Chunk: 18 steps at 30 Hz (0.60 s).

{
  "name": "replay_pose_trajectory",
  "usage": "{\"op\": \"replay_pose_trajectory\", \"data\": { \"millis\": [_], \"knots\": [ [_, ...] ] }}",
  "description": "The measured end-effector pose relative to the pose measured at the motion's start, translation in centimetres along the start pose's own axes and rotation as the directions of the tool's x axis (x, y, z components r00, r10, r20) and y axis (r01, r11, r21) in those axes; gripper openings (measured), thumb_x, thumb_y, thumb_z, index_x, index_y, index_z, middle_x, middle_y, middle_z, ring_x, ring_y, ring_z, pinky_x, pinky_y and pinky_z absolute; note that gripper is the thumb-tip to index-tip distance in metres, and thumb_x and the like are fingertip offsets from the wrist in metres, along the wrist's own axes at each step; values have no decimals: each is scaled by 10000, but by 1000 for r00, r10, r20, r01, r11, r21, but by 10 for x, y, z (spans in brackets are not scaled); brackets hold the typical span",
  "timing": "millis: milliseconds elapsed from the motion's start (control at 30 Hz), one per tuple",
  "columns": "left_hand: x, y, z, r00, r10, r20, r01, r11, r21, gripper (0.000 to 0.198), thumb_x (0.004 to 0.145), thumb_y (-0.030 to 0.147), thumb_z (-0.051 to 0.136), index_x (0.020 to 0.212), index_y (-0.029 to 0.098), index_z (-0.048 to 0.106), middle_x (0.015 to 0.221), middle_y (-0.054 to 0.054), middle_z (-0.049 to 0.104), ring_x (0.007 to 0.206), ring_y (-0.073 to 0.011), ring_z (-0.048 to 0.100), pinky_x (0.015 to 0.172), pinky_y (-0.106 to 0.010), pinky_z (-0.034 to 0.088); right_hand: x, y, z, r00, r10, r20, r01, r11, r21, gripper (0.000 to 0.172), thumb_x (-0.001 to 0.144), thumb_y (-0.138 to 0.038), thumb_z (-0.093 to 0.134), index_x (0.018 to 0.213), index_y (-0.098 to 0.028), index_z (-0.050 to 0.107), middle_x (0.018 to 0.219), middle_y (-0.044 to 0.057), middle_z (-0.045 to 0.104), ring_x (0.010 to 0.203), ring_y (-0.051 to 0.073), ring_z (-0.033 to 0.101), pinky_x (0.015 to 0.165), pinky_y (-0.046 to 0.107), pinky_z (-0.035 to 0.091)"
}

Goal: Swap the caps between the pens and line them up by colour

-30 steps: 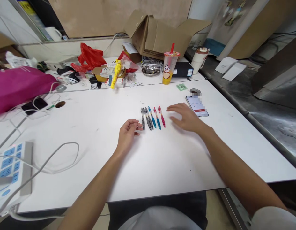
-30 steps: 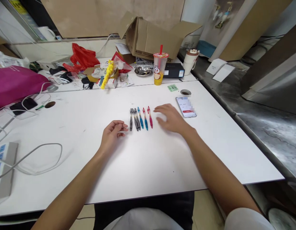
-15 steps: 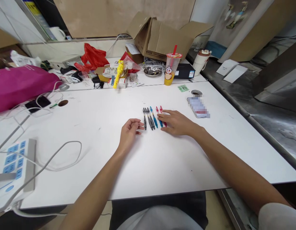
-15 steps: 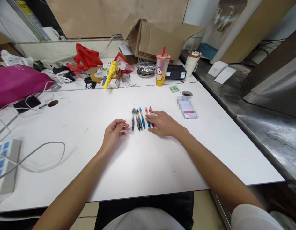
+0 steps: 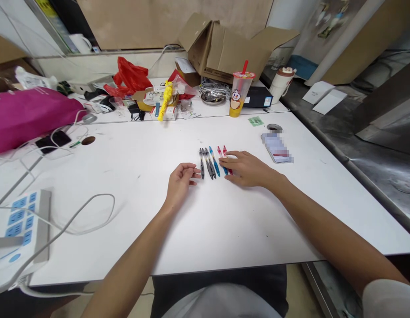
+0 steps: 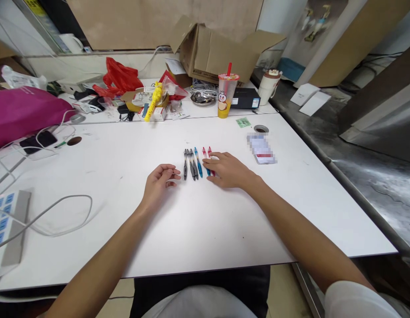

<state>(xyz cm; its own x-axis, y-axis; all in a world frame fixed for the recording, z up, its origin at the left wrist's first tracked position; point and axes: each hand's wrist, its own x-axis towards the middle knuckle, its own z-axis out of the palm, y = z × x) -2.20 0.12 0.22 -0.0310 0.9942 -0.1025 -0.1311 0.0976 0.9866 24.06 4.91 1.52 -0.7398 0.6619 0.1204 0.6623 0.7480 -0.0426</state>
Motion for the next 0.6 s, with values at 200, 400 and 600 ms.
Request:
{"op": "replay_pose_trajectory", "data": {
  "millis": [200,400,600],
  "knots": [
    [-1,0,0,1000,-2,8,2,1000,1,98,893,254,607,949,196,663,976,-94,744,829,-188,697,650,-294,506,2,0,-1,1000,-20,-1,20,1000,-13,416,966,-322,560,1339,-163,658,1443,106,638,1370,369,507,1020,511,468],
    [-2,3,0,1000,2,2,-2,1000,5,108,892,268,612,960,199,660,993,-92,747,845,-190,700,659,-291,514,8,-8,-3,995,19,-103,-16,999,33,418,963,-446,564,1244,-170,702,1378,136,671,1298,374,534,992,503,447],
    [-3,5,1,1000,3,2,-3,1000,0,99,901,270,610,946,202,665,988,-90,747,837,-190,700,664,-297,516,36,-19,-3,933,349,-93,-344,937,66,351,993,-374,458,878,-185,731,892,135,749,870,292,651,742,417,453]
  ]
}}
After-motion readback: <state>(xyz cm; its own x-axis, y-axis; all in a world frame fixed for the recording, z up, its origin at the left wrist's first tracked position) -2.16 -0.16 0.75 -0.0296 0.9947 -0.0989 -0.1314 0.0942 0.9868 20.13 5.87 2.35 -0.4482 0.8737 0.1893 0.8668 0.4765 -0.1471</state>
